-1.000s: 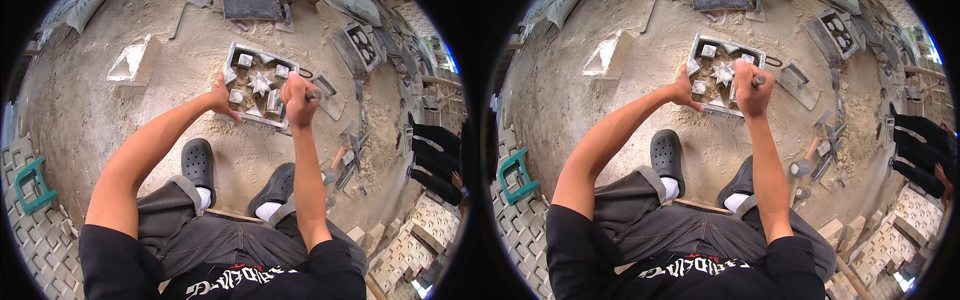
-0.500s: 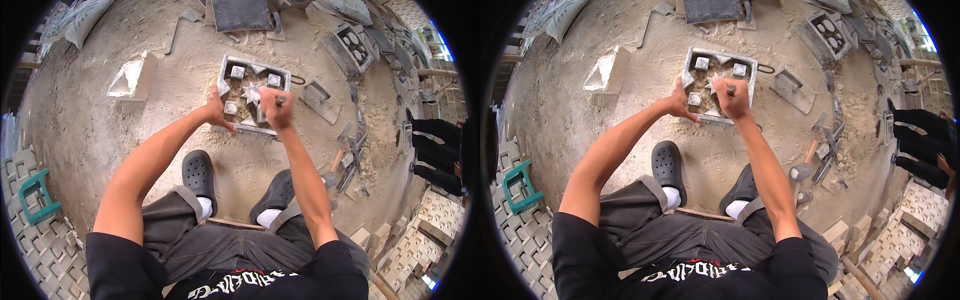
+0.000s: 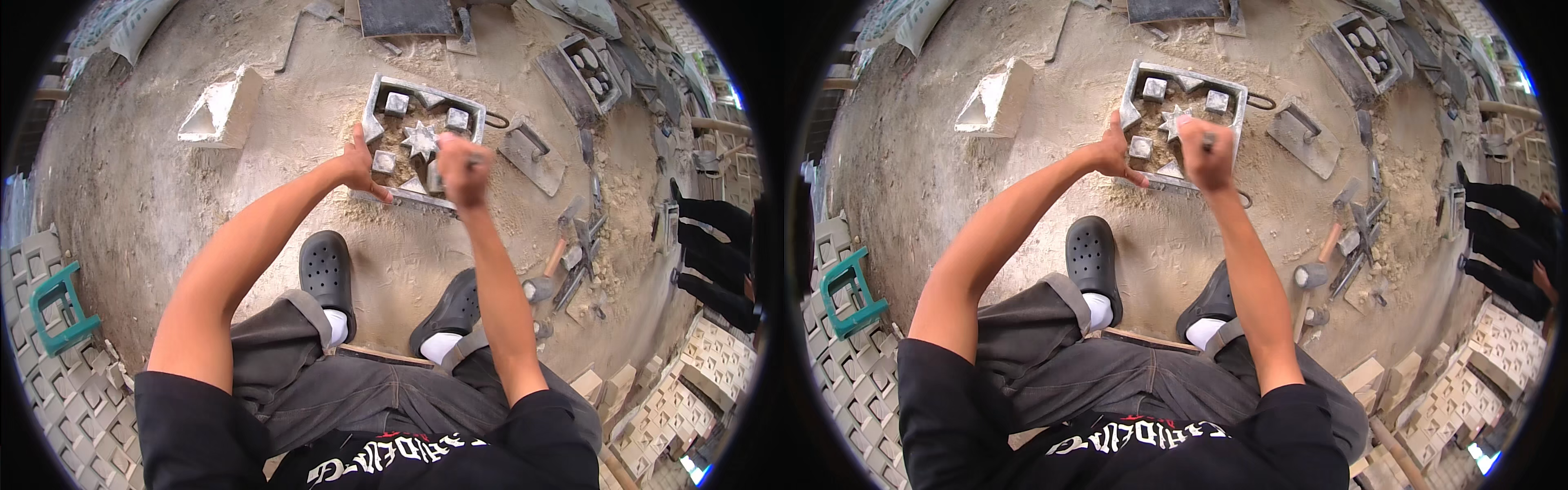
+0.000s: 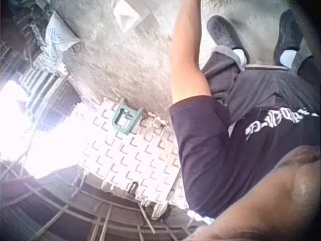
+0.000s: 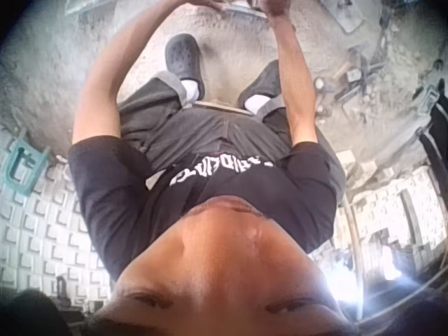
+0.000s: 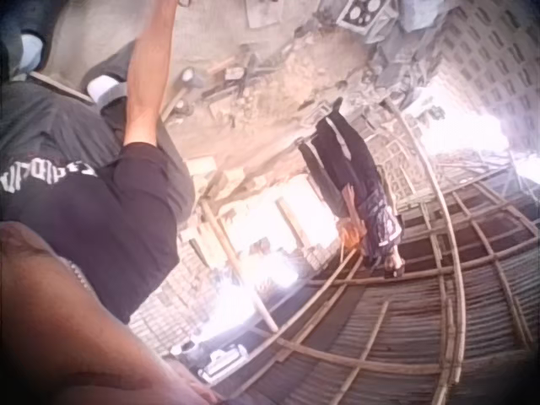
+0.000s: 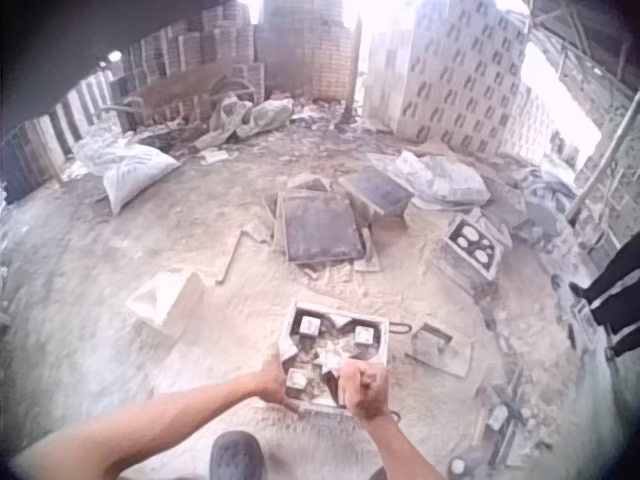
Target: The person carves excess material from a star-shaped pattern in a concrete mold using a small hand tool.
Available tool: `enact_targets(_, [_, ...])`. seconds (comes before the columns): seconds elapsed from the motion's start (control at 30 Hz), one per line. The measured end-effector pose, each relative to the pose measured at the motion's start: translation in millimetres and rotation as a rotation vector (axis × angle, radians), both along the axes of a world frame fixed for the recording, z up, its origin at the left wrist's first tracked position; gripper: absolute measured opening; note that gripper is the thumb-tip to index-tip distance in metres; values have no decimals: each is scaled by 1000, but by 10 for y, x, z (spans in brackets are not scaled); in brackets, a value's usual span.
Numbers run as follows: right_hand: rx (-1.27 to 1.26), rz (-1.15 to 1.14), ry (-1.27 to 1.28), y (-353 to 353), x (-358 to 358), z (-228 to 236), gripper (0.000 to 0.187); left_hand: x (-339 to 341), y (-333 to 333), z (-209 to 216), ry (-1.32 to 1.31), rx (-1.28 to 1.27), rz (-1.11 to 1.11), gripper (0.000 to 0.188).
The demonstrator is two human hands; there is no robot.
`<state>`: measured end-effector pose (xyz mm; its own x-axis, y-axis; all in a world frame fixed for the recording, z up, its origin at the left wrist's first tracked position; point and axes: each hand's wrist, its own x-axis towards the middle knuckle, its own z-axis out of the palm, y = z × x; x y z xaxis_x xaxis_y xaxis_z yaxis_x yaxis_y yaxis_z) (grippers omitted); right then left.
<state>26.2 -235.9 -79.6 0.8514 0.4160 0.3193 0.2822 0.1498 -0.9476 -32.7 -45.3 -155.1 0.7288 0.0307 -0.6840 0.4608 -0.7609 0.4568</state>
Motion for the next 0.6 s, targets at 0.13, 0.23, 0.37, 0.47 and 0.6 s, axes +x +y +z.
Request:
enact_targets(0.13, [-166, -88, 147, 204, -28, 94, 45, -38, 71, 7, -8, -4, 9, 165])
enact_targets(0.23, [-13, -143, 239, 202, -130, 576, 44, -97, 140, 95, -3, 18, 33, 164])
enact_targets(0.37, [-319, -102, 85, 207, 9, 2, 44, 32, 32, 110, 0, -27, 24, 163])
enact_targets(0.47, [-218, -43, 71, 311, -3, 246, 42, -53, 84, 120, 36, 16, 34, 163])
enact_targets(0.6, [-125, -7, -13, 241, -28, 218, 42, -53, 68, 91, 36, -10, 35, 164])
